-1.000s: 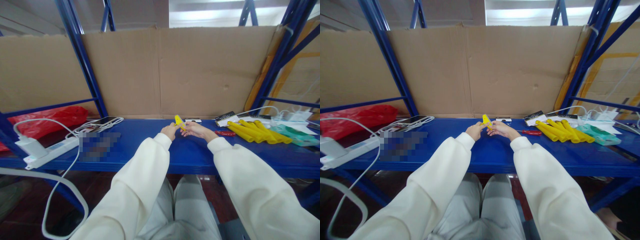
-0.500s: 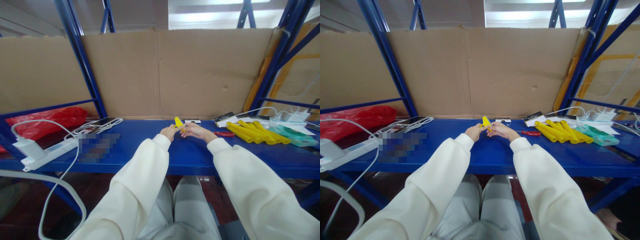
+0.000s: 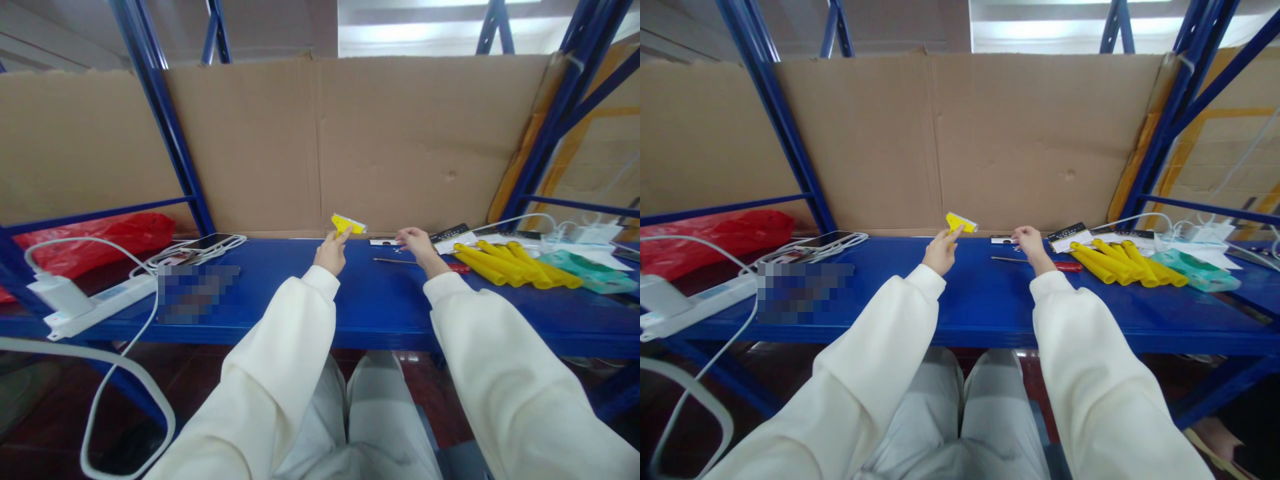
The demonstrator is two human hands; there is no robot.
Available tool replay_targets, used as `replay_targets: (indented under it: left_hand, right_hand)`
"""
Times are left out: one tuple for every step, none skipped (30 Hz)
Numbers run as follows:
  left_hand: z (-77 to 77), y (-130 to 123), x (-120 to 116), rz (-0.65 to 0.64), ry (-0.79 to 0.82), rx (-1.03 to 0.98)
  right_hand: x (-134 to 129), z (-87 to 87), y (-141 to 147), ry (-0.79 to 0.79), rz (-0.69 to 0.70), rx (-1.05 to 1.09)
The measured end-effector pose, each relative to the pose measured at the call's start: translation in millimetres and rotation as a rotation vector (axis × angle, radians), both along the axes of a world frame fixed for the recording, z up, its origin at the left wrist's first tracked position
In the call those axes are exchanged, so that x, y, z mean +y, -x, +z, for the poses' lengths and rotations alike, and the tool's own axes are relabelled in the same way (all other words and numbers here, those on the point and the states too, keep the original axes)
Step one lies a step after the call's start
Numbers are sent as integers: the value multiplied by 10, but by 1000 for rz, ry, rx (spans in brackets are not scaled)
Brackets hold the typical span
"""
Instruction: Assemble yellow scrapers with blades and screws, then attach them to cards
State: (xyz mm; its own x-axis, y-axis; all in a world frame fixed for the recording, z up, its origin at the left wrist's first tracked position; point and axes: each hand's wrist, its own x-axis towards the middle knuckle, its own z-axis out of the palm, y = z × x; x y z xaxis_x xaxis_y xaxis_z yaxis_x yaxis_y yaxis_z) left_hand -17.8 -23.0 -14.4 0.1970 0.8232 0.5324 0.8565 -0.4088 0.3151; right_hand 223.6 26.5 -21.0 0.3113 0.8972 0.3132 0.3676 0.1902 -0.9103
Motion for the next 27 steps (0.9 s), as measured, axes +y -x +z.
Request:
replay_targets:
  left_hand:
    - [7, -3, 11, -16, 37, -110]
    - [13, -13, 17, -43, 98, -228]
    - [17, -27, 19, -77, 183, -351]
    - [20, -44, 15, -117, 288, -471]
    - [22, -62, 7, -160, 400, -579]
    - [22, -78, -4, -203, 515, -664]
    - [21, -92, -15, -242, 628, -726]
    - [18, -103, -23, -275, 732, -763]
    - [14, -110, -28, -299, 822, -781]
    - [9, -113, -27, -316, 895, -784]
    - [3, -112, -21, -327, 946, -778]
    - [-3, -109, -11, -335, 977, -766]
    - [-8, -104, 2, -346, 994, -752]
    - [-14, -98, 18, -360, 1005, -742]
    - [-19, -92, 34, -375, 1014, -741]
    - [-23, -86, 48, -391, 1023, -756]
    - [-28, -82, 59, -404, 1034, -786]
    - [-32, -80, 67, -417, 1048, -825]
    - [-35, -79, 70, -428, 1060, -867]
    - [-37, -81, 70, -435, 1070, -903]
    - [-38, -84, 66, -441, 1077, -930]
    - [-38, -87, 60, -443, 1080, -947]
    - [-38, -92, 52, -442, 1080, -956]
    - [-37, -96, 45, -439, 1078, -961]
    - [-36, -99, 40, -435, 1077, -961]
    - [-36, -102, 37, -433, 1077, -958]
    - [-36, -103, 36, -433, 1078, -955]
  right_hand:
    - [24, -24, -85, 0, -140, -184]
    - [40, -51, -156, 21, -224, -357]
    - [48, -78, -211, 61, -273, -491]
    - [51, -102, -247, 104, -292, -592]
    - [50, -122, -265, 148, -289, -668]
    - [48, -135, -269, 186, -273, -720]
    - [46, -144, -261, 212, -252, -758]
    - [47, -149, -245, 229, -230, -789]
    - [50, -153, -227, 240, -210, -816]
    - [55, -155, -210, 244, -191, -840]
    - [61, -158, -195, 248, -174, -863]
    - [68, -162, -183, 255, -158, -884]
    - [73, -166, -175, 267, -142, -905]
    - [75, -169, -170, 281, -127, -924]
    - [74, -171, -166, 296, -118, -943]
    - [70, -170, -162, 310, -118, -960]
    - [63, -166, -157, 323, -123, -975]
    - [54, -159, -150, 333, -131, -988]
    - [43, -148, -141, 344, -138, -997]
    - [33, -135, -131, 360, -147, -999]
    - [24, -120, -118, 381, -157, -994]
    - [17, -105, -106, 406, -171, -985]
    - [13, -92, -93, 435, -192, -972]
    - [13, -81, -82, 466, -215, -959]
    - [14, -74, -72, 493, -235, -946]
    - [18, -71, -66, 515, -248, -935]
    - [24, -71, -63, 530, -252, -926]
